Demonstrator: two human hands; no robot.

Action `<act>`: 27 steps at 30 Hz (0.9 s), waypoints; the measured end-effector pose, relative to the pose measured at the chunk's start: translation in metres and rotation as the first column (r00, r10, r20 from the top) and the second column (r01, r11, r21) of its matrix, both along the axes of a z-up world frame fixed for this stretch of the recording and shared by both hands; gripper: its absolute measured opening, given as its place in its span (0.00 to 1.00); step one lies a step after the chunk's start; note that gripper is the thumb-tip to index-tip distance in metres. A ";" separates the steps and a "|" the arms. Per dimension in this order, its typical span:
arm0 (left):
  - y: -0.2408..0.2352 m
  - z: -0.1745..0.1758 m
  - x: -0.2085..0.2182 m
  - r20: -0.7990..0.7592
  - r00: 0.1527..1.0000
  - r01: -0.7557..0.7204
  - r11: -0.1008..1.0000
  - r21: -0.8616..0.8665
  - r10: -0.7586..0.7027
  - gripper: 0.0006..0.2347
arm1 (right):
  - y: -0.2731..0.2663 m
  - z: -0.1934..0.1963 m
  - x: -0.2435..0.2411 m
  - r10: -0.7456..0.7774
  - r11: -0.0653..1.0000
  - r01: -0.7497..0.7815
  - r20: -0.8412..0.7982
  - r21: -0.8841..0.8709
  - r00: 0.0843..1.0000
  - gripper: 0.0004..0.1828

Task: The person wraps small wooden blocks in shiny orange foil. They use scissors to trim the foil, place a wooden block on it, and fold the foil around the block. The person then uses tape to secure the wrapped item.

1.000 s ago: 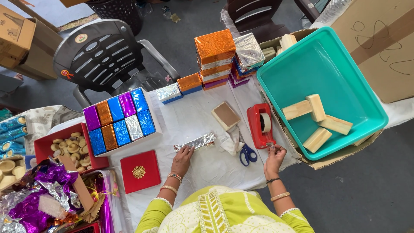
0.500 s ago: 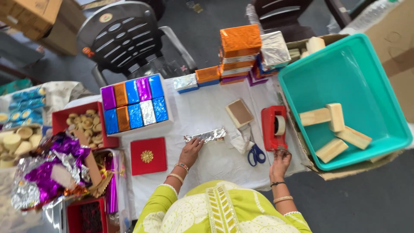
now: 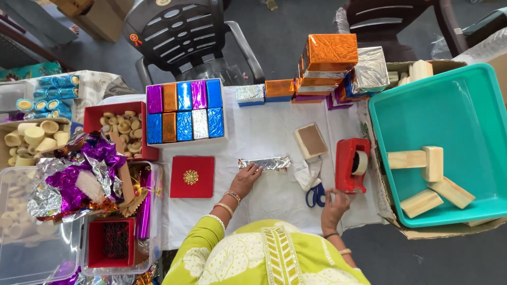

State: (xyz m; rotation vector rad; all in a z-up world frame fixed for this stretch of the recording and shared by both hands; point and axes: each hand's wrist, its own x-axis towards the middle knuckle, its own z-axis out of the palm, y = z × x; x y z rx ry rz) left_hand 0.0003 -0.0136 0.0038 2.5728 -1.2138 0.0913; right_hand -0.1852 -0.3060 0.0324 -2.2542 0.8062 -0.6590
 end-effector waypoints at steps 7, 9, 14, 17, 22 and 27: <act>0.000 0.003 0.001 0.029 0.999 0.016 1.000 0.010 -0.017 0.18 | 0.032 -0.009 0.085 0.180 0.751 -0.274 0.212 0.602 0.961 0.05; 0.000 0.003 0.000 0.030 0.999 0.011 1.000 -0.001 -0.011 0.17 | 0.054 -0.007 0.107 0.215 0.695 -0.249 0.135 0.674 0.967 0.04; 0.000 0.009 0.000 0.034 0.999 0.002 1.000 -0.010 -0.002 0.17 | 0.084 -0.077 0.145 0.222 0.438 -0.314 0.237 0.842 0.946 0.02; 0.000 0.010 0.001 0.026 1.000 0.013 1.000 -0.018 -0.012 0.16 | 0.091 -0.096 0.153 0.202 0.375 -0.249 0.183 0.893 0.962 0.02; 0.000 0.009 0.001 0.024 1.000 0.006 0.999 -0.036 -0.005 0.15 | 0.099 -0.092 0.150 0.164 0.425 -0.145 0.082 0.893 0.983 0.03; 0.002 0.004 0.001 0.028 0.999 0.017 0.999 -0.040 -0.016 0.15 | 0.104 -0.080 0.146 0.160 0.528 -0.147 0.072 0.837 0.985 0.04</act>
